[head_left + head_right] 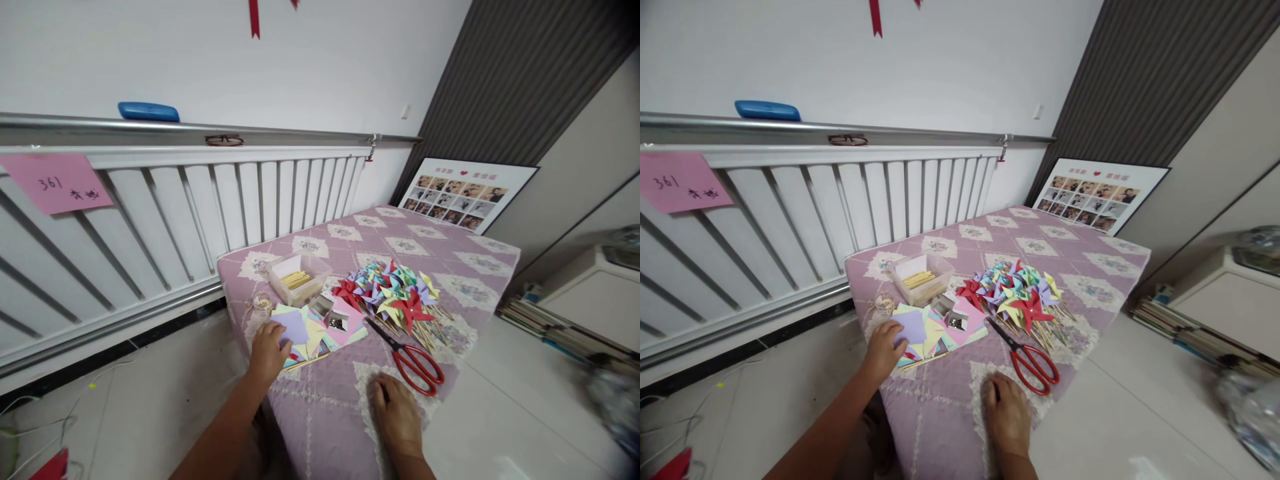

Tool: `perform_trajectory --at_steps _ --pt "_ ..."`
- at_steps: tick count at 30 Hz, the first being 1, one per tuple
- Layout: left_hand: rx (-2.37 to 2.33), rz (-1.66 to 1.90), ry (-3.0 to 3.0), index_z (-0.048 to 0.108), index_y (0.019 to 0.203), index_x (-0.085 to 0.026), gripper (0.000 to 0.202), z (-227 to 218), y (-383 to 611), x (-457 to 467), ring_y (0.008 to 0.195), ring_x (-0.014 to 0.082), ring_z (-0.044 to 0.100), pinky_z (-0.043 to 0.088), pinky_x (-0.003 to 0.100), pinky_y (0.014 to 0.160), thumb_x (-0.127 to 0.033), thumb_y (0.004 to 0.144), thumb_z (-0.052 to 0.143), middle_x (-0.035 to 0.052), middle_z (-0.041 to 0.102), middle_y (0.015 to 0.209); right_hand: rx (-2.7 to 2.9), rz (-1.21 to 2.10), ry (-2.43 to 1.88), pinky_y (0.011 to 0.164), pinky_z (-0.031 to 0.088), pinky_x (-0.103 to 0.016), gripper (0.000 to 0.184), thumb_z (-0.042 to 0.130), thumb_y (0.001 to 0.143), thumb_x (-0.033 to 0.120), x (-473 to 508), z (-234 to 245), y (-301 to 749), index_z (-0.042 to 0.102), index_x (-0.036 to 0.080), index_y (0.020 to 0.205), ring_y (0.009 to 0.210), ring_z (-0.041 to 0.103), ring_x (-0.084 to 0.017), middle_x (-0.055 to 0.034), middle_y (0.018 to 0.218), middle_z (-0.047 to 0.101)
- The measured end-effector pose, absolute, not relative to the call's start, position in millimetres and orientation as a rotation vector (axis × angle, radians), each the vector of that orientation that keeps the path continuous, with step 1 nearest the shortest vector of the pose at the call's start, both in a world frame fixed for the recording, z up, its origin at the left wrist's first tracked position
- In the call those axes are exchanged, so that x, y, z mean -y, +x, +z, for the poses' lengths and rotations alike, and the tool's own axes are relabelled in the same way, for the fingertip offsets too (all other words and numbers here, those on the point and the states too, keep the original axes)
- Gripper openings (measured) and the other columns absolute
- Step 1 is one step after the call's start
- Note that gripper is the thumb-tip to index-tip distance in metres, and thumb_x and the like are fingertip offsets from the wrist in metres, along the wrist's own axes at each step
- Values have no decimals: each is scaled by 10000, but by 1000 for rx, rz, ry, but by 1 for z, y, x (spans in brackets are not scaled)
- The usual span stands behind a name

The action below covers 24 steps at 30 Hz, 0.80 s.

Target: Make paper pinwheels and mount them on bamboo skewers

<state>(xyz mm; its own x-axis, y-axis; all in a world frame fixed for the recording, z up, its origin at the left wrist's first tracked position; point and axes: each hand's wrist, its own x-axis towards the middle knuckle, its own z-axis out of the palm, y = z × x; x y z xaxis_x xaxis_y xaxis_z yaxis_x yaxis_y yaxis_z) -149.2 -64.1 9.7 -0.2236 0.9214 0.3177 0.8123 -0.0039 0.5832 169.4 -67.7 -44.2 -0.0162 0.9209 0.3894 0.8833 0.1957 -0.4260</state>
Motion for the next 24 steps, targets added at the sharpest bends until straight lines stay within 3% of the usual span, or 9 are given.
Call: perform_trajectory --at_steps 8,24 --pt "-2227 837 1872 666 1097 -185 379 6 -134 59 1107 302 542 403 438 976 -312 740 678 110 636 1196 1902 27 -1687 902 466 -459 358 443 888 371 66 -48 171 720 146 916 963 626 -315 -158 1024 726" --pt "-2226 773 1854 621 1174 -198 423 2 -137 61 1153 281 537 374 422 987 -270 758 608 99 631 1238 1929 -8 -1677 892 471 -442 351 447 901 377 65 -48 171 715 151 913 946 632 -300 -147 1010 728"
